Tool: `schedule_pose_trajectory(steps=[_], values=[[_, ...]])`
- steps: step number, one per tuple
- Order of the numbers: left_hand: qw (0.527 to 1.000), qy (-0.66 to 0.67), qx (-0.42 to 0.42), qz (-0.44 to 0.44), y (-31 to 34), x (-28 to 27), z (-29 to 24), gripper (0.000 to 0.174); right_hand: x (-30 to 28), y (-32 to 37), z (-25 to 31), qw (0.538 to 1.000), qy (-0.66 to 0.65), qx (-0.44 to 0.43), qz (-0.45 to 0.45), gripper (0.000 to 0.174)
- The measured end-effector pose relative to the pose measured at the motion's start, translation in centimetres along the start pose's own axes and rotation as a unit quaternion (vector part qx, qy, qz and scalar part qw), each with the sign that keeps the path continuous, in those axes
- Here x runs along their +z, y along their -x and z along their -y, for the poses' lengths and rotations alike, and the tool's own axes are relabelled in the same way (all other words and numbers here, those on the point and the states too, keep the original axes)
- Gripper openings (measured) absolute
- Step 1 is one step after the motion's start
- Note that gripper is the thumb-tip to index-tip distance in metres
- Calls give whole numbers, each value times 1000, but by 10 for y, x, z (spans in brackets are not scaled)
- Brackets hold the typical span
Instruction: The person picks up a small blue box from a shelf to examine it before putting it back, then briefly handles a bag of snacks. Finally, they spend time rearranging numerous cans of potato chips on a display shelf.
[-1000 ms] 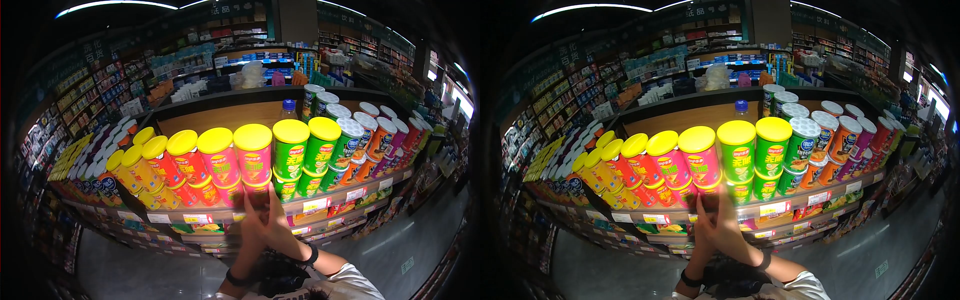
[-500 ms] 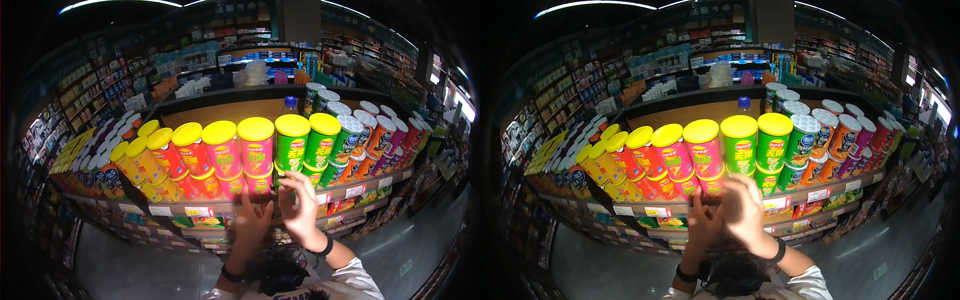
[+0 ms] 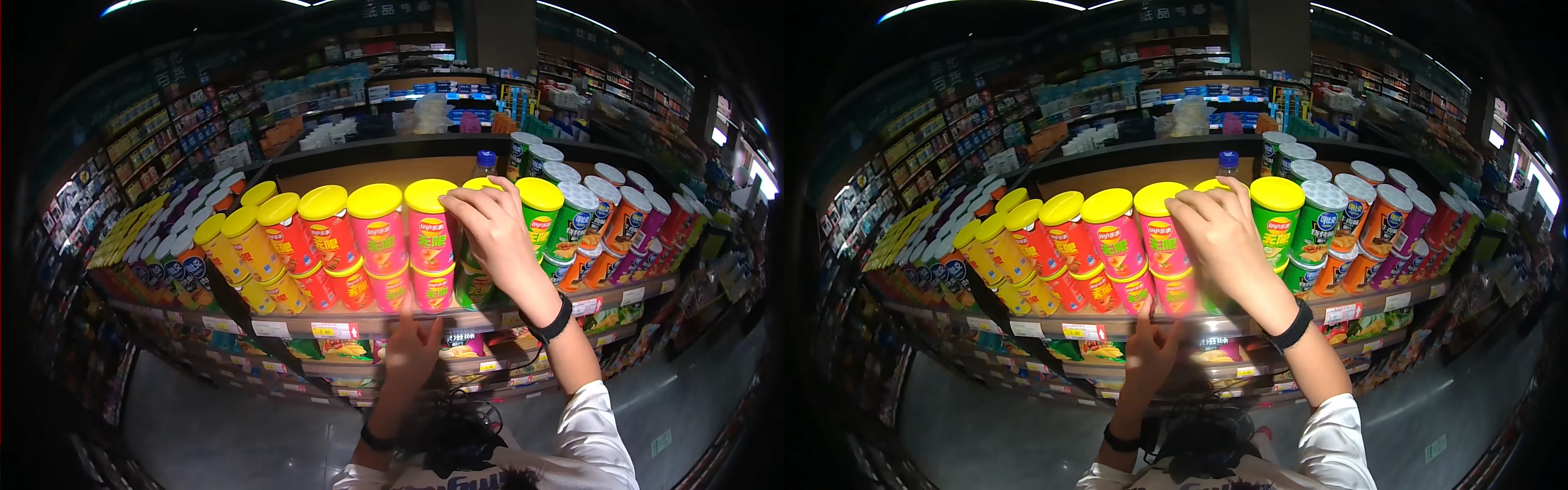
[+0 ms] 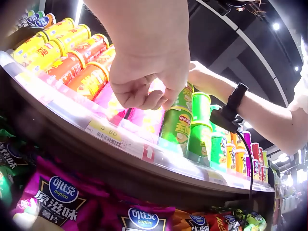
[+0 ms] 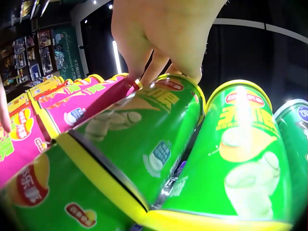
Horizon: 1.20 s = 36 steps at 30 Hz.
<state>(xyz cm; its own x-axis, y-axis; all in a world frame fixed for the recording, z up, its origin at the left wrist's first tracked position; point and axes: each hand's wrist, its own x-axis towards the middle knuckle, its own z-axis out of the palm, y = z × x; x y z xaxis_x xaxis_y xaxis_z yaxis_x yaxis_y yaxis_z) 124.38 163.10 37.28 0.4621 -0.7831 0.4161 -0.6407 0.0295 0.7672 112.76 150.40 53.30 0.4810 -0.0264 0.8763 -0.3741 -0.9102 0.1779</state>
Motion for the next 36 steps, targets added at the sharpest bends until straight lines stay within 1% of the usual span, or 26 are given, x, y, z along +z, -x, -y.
schedule_pose_trajectory(steps=[4, 7, 10, 13, 14, 16, 17, 20, 22, 25, 28, 31, 34, 36], values=[[1000, 13, -13, -17, 4, -3, -2, 65, 3, 3, -8, 1000, -9, -10, 0, 41], [999, 8, -25, 22, 4, -4, 1, 72, 1, 3, -12, 1000, -18, -19, 3, 42], [1000, 16, 3, -7, 5, -2, -3, 66, -4, 3, -11, 1000, -6, -19, 11, 42], [1000, 4, 6, -13, 4, -3, -7, 68, -21, 4, -13, 998, -8, 35, -43, 35], [1000, 12, -1, -8, 4, -5, -8, 69, -26, 8, -18, 997, -10, 47, -59, 27], [999, 27, -17, 3, 4, -10, -10, 71, -37, 15, -28, 998, 10, 44, -47, 25], [999, 38, -4, -2, 4, -11, -9, 71, -39, 18, -32, 998, 12, 49, -39, 22], [997, 63, 33, -14, 2, -7, -8, 72, -39, 27, -39, 998, 14, 43, -31, 23], [996, 67, 53, -23, -1, -3, -7, 72, -35, 30, -39, 998, 13, 48, -50, 21], [996, 39, 73, -28, 1, -2, -16, 72, -31, 30, -38, 996, 3, 57, -71, 18], [994, 40, 101, -31, 4, -1, -21, 72, -29, 29, -38, 995, 8, 60, -74, 17], [993, -4, 119, -18, 7, -4, -24, 70, -29, 28, -35, 995, 5, 61, -81, 15], [997, 19, 78, 0, 9, -3, -22, 69, -29, 30, -36, 995, 11, 63, -73, 17], [995, 25, 91, -19, 12, 1, -24, 64, -39, 31, -26, 991, 27, 78, -105, 18]])
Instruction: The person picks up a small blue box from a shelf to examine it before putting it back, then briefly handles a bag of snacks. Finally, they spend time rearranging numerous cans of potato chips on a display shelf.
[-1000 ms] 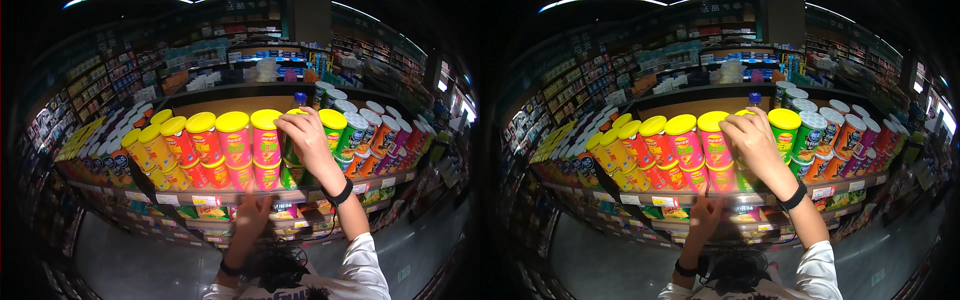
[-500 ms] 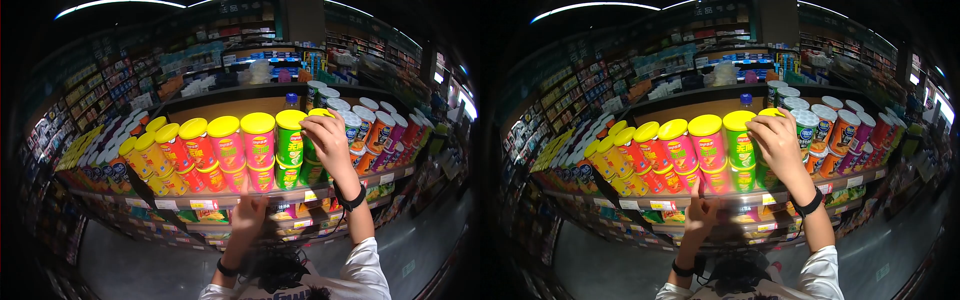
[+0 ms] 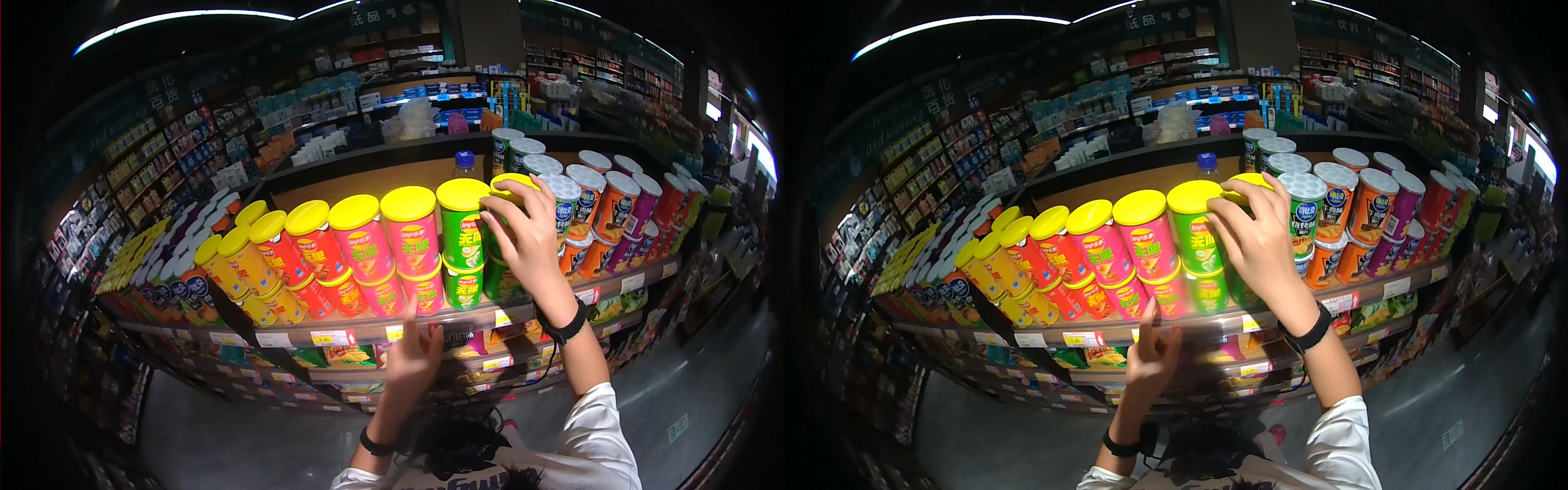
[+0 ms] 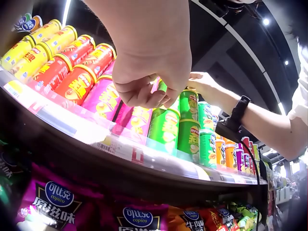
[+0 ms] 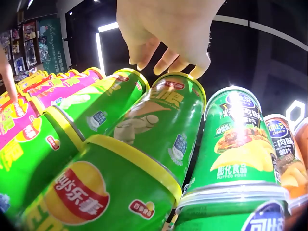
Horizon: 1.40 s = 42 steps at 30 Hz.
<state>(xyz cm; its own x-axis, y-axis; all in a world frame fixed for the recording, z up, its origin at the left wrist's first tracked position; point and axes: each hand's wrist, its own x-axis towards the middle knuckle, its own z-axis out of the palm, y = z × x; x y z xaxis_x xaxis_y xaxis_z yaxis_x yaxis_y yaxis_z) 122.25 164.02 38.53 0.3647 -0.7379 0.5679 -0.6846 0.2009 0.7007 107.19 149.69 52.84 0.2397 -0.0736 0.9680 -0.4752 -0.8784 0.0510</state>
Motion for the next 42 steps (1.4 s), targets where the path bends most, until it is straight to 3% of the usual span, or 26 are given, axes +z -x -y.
schedule_pose_trajectory(steps=[4, 7, 10, 13, 16, 19, 22, 23, 24, 26, 32, 34, 39, 42], values=[[1000, 14, 23, -1, 3, 5, 4, 58, -19, 25, 7, 993, 14, 81, -90, 19], [996, -42, 80, 25, 4, 7, 11, 56, -36, 38, 5, 981, 11, 165, -105, 20], [998, 1, 34, 45, 3, 10, -6, 54, -47, 42, -11, 987, 69, 142, -31, 29], [990, -7, -35, 136, 1, 14, -13, 55, -50, 37, -21, 987, 117, 90, 59, 49], [990, 1, -16, 141, 0, 15, -20, 47, -51, 32, -19, 981, 143, 81, 102, 57], [997, -25, 18, 73, -1, 13, -8, 33, -44, 37, -24, 977, 144, 95, 128, 67], [999, 4, -36, 16, -12, -11, -9, 21, -40, 41, -25, 977, 137, 108, 125, 71], [999, -12, 11, -38, -16, -18, 2, 20, -39, 42, -24, 978, 133, 110, 117, 71], [997, -1, -45, -65, -21, -25, 4, 20, -39, 43, -22, 979, 130, 112, 110, 70], [986, 4, -71, -149, -30, -34, 20, 19, -38, 49, -15, 982, 123, 115, 81, 65], [984, 0, -109, -142, -40, -46, 45, 47, -29, 89, 17, 991, 85, 87, 47, 50], [982, -99, -132, -95, -40, -42, 38, 65, -26, 100, 28, 993, 70, 76, 64, 46], [950, -252, -123, -136, -37, -20, 51, 72, -22, 125, 39, 990, 37, 76, 110, 48], [947, -259, -120, -149, -41, -15, 41, 72, -24, 134, 41, 988, 33, 83, 126, 51]])
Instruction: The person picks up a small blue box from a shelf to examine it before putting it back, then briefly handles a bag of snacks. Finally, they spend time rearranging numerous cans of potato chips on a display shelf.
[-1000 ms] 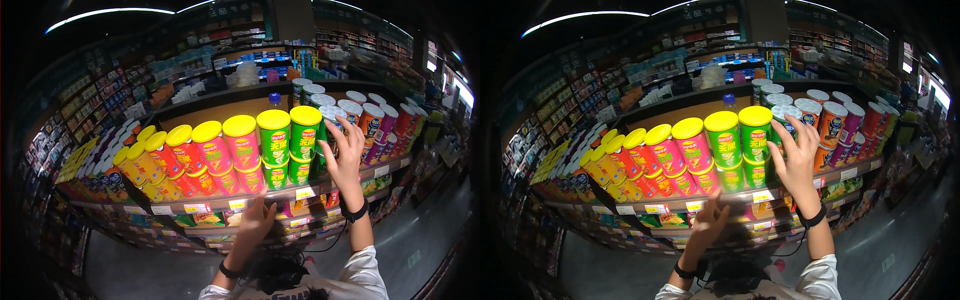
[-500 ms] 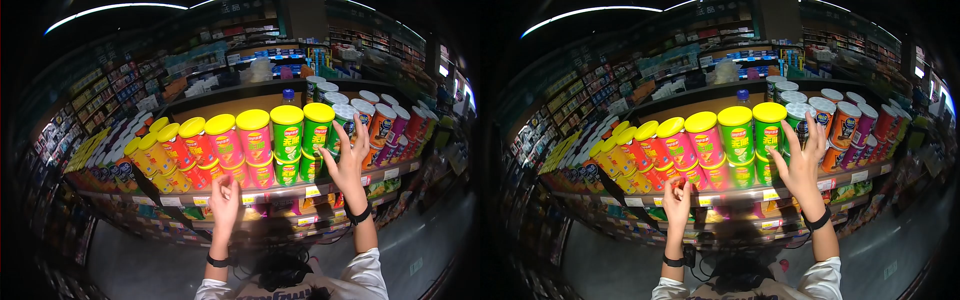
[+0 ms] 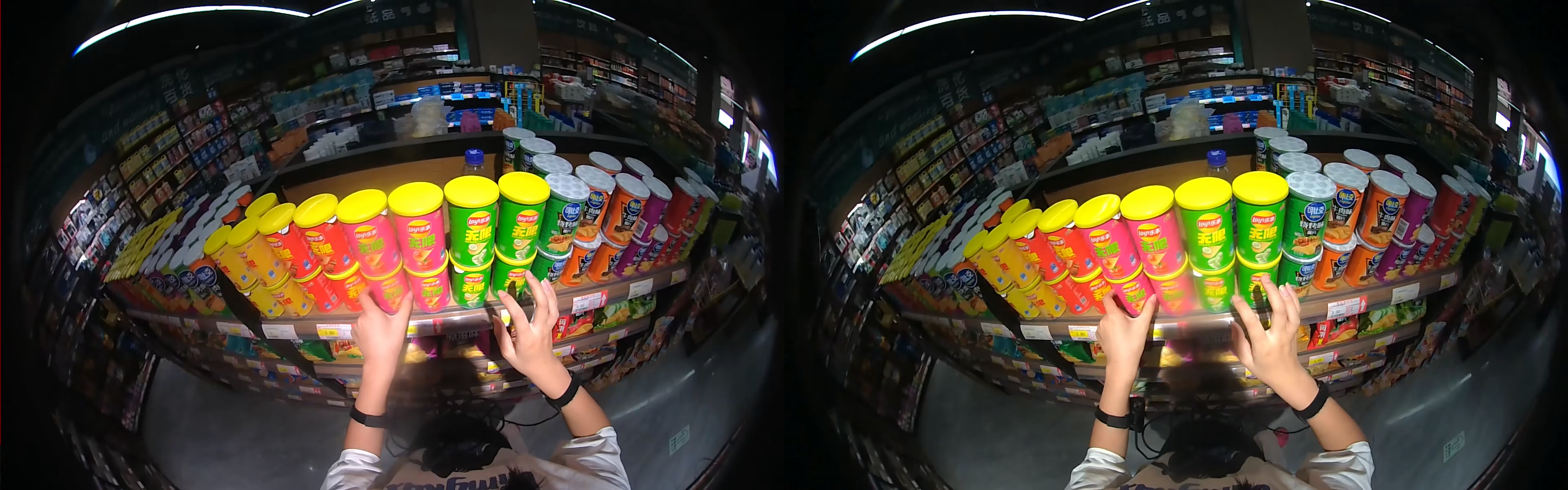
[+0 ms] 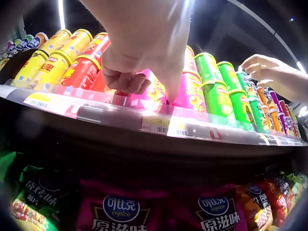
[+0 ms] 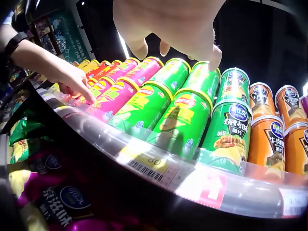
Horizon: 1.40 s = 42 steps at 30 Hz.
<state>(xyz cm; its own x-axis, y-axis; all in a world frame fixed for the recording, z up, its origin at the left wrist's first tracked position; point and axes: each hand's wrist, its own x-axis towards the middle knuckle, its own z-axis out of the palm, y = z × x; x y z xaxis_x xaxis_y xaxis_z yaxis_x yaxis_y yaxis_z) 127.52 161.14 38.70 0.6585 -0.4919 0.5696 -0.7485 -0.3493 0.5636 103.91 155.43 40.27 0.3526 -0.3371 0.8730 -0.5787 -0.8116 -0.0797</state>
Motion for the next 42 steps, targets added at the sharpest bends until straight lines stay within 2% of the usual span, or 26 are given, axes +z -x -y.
schedule_pose_trajectory(steps=[15, 18, 24, 34, 42], values=[[999, 19, -49, -2, -6, 3, -7, 64, 5, 34, -3, 998, -10, 47, 45, 46], [999, 26, -14, -17, -6, 4, -3, 63, 5, 38, -4, 997, -6, 55, 50, 45], [1000, 22, 10, 12, -9, -6, 0, 58, 6, 43, -5, 997, -2, 57, 59, 44], [999, 19, 15, 25, -11, -9, 1, 59, 14, 49, 2, 994, -31, 63, 82, 52], [999, 3, 19, 38, -11, -10, 4, 61, 15, 50, 6, 987, -73, 100, 104, 57]])
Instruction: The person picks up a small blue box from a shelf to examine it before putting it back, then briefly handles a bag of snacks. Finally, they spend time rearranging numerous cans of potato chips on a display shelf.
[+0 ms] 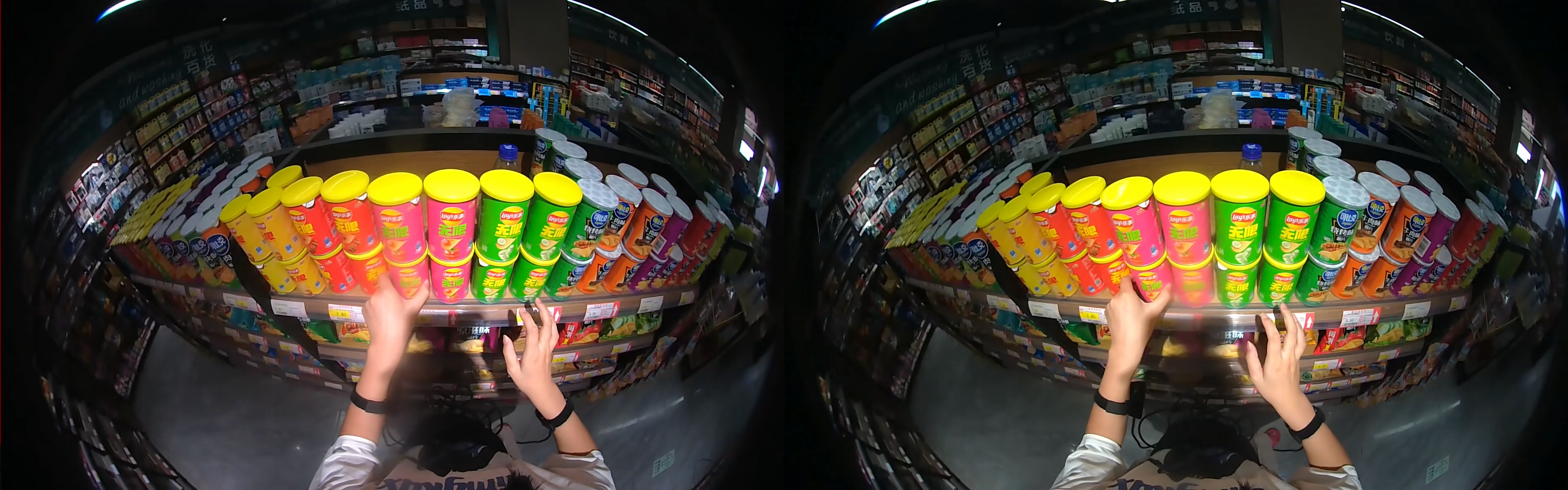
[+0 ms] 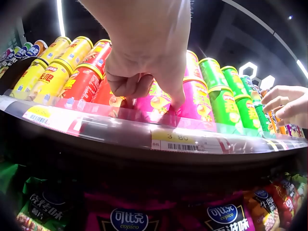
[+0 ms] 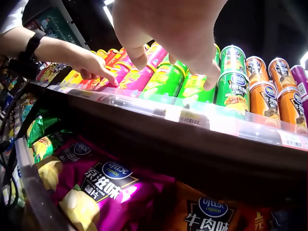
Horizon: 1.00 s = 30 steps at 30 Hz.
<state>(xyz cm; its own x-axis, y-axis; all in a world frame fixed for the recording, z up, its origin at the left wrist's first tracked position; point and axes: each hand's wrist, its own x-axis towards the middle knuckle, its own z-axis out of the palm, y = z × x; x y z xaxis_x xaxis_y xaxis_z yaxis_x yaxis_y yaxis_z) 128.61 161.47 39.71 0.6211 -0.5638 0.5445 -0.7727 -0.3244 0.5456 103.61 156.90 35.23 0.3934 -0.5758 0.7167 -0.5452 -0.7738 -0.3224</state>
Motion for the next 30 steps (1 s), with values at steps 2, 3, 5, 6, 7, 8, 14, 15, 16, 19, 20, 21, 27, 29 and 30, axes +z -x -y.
schedule_pose_trajectory(steps=[2, 3, 5, 6, 7, 8, 14, 15, 16, 19, 20, 21, 27, 29, 30], values=[[1000, -13, -7, 8, 3, -7, -4, 59, 0, 1, 1, 1000, 0, 5, 7, 57], [1000, -19, -10, 11, 4, -10, -6, 58, -1, 2, 1, 1000, -1, 5, 10, 57], [999, 14, -5, -29, 7, -15, 1, 55, -1, 3, 0, 1000, 2, 8, 13, 57], [998, 30, -1, -49, 8, -18, 5, 54, -1, 5, -2, 1000, 4, 10, 13, 56], [996, 59, -43, -54, 8, -26, 5, 45, -1, 7, -3, 1000, 6, 13, 13, 56], [992, 79, -78, -66, 7, -31, 7, 38, 0, 10, -4, 1000, 7, 17, 15, 55], [984, 105, -36, -140, -10, -14, 42, 57, 4, 20, -9, 998, -4, 44, 47, 54], [987, 79, -47, -130, -12, -12, 40, 63, 4, 21, -9, 998, 0, 43, 47, 54], [988, 48, -37, -140, -12, -10, 39, 62, 4, 21, -9, 998, 4, 42, 46, 54], [986, -22, -16, -165, -14, -4, 39, 60, 5, 20, -11, 998, 8, 46, 40, 54], [985, -31, -15, -170, -16, 3, 45, 61, 6, 20, -12, 998, 8, 49, 38, 54], [984, -40, -15, -174, -17, 6, 47, 62, 6, 21, -12, 998, 11, 51, 38, 54], [989, -18, -26, -147, -21, 2, 50, 60, 9, 24, -16, 997, 6, 59, 47, 54], [989, -16, -21, -143, -21, 1, 50, 59, 9, 24, -17, 997, -4, 60, 46, 53], [990, -16, -20, -142, -21, 1, 50, 59, 9, 25, -17, 997, 4, 56, 47, 54]])
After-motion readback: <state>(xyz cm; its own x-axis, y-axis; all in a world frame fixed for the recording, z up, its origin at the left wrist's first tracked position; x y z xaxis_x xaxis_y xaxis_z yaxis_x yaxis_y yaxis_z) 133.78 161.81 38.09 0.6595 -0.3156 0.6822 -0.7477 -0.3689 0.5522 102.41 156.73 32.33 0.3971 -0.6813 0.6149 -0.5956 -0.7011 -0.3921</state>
